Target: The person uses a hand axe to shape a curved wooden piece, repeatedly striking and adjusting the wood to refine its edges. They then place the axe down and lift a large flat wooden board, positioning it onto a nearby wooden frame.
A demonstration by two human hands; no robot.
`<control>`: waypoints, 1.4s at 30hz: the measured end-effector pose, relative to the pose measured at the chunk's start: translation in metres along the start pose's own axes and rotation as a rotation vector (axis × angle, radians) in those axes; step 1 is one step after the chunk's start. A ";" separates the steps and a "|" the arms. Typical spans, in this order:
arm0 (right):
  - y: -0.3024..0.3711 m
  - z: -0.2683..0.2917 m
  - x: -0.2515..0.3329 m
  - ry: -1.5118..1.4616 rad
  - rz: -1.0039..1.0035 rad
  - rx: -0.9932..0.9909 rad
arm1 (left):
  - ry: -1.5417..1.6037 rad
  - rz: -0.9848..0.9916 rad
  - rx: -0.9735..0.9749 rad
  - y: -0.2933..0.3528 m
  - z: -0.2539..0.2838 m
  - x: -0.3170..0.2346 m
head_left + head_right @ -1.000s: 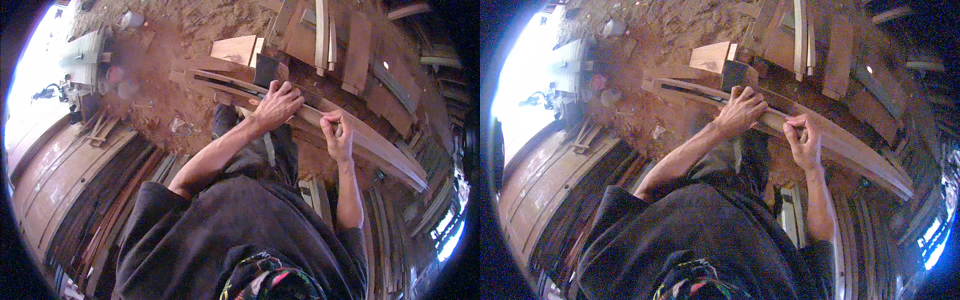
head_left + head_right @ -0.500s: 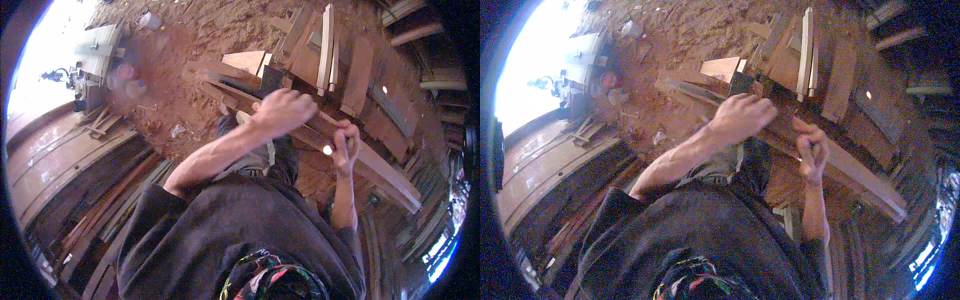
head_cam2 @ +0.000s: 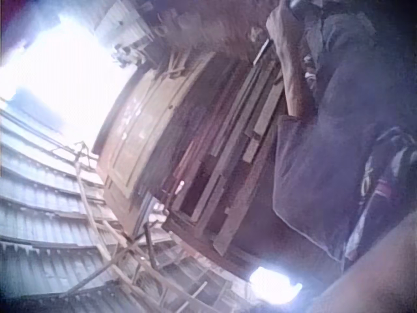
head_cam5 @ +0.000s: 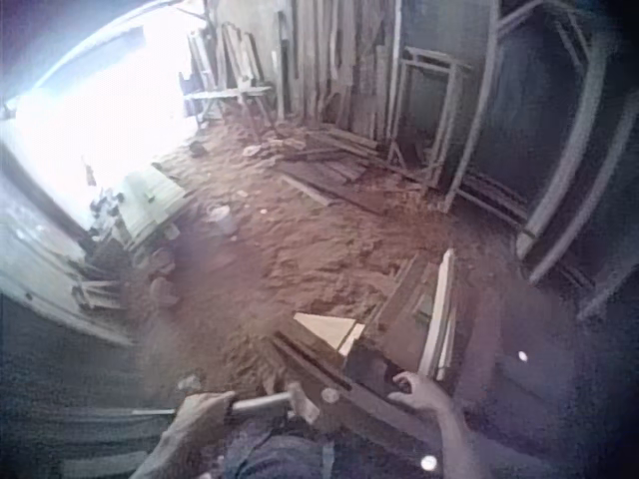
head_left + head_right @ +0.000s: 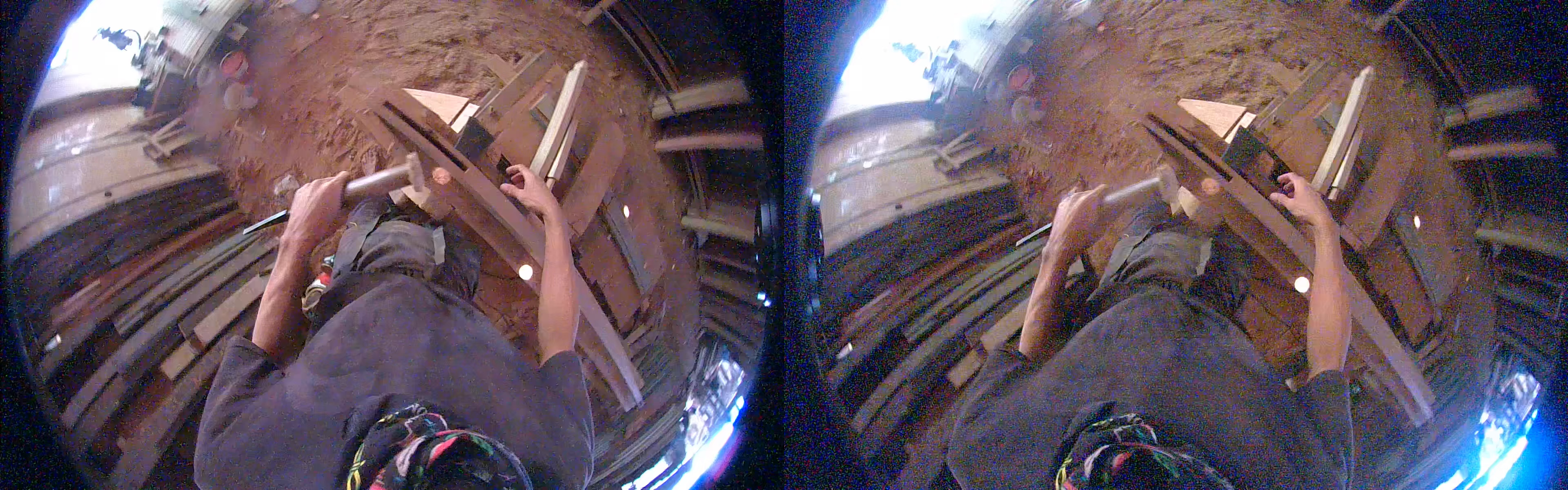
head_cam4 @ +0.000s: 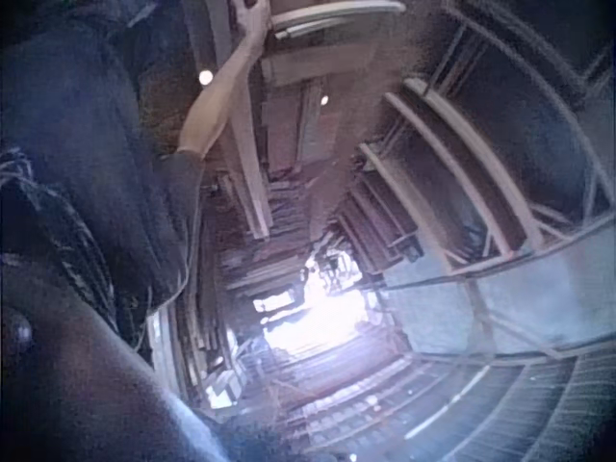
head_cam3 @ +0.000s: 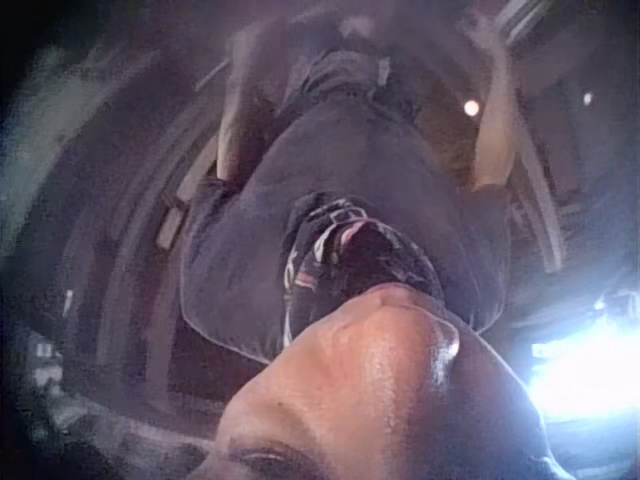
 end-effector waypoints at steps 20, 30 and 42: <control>0.125 0.029 0.070 -0.585 -0.147 -0.165 | 0.113 -0.959 -0.710 0.035 0.060 -0.203; 0.220 -0.038 0.118 -1.187 -0.135 -0.866 | 0.400 -1.591 -0.330 0.024 0.028 -0.232; 0.318 -0.299 0.283 -1.578 -0.641 -1.783 | 0.421 -1.674 0.100 -0.092 -0.030 -0.110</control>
Point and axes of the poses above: each hand's wrist, its own y-axis away from the middle knuckle, its own z-axis out of the back of the hand, x = y × z, the point moved 8 cm from there along -y, towards the middle knuckle, and after that the axes turned 1 degree about x, right-handed, at the moved point
